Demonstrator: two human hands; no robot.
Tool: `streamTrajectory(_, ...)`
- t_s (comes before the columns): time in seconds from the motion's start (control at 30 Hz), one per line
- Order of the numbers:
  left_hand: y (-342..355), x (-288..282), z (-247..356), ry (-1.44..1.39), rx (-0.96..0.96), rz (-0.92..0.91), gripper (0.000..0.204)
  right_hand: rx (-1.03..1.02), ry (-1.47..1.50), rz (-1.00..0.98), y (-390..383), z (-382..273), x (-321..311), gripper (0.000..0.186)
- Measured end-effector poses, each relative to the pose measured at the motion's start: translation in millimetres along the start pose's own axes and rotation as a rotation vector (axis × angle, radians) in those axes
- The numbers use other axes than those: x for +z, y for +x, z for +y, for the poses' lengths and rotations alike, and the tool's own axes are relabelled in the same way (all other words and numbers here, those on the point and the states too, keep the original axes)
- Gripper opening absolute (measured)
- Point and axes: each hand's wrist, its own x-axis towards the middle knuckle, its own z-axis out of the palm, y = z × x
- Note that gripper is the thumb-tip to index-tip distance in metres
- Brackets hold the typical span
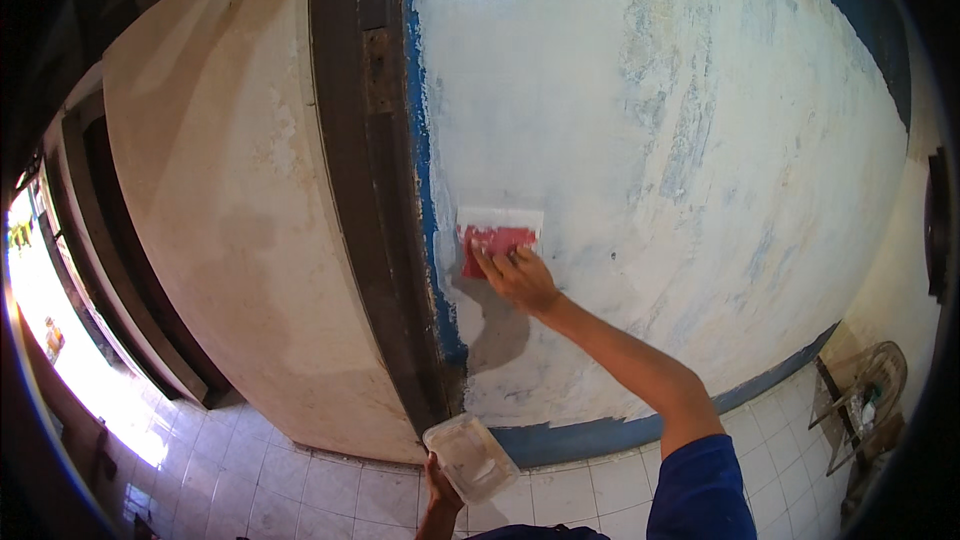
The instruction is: The person applies plaster or filler to a wall using a spatula and a plastic container, smoothing the material across the surface in overlapping strokes.
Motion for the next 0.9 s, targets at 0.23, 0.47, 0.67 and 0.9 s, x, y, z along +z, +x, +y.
streamTrajectory(0.23, -6, -5, 0, 0.002, -0.007, 0.001, 0.075, -0.069, 0.235, -0.121, -103, -86, 3, 0.051)
streamTrajectory(0.47, 4, -17, -9, -0.1, -0.024, -0.048, 0.078, 0.026, 0.161, 0.125, 1, -9, -30, 0.053)
streamTrajectory(0.67, 7, -11, -16, -0.086, -0.039, -0.016, 0.075, -0.067, 0.053, -0.022, -97, -56, 20, 0.053)
streamTrajectory(0.9, 3, 4, -13, 0.009, -0.035, 0.033, 0.073, -0.078, 0.185, -0.024, -108, -64, -14, 0.052)
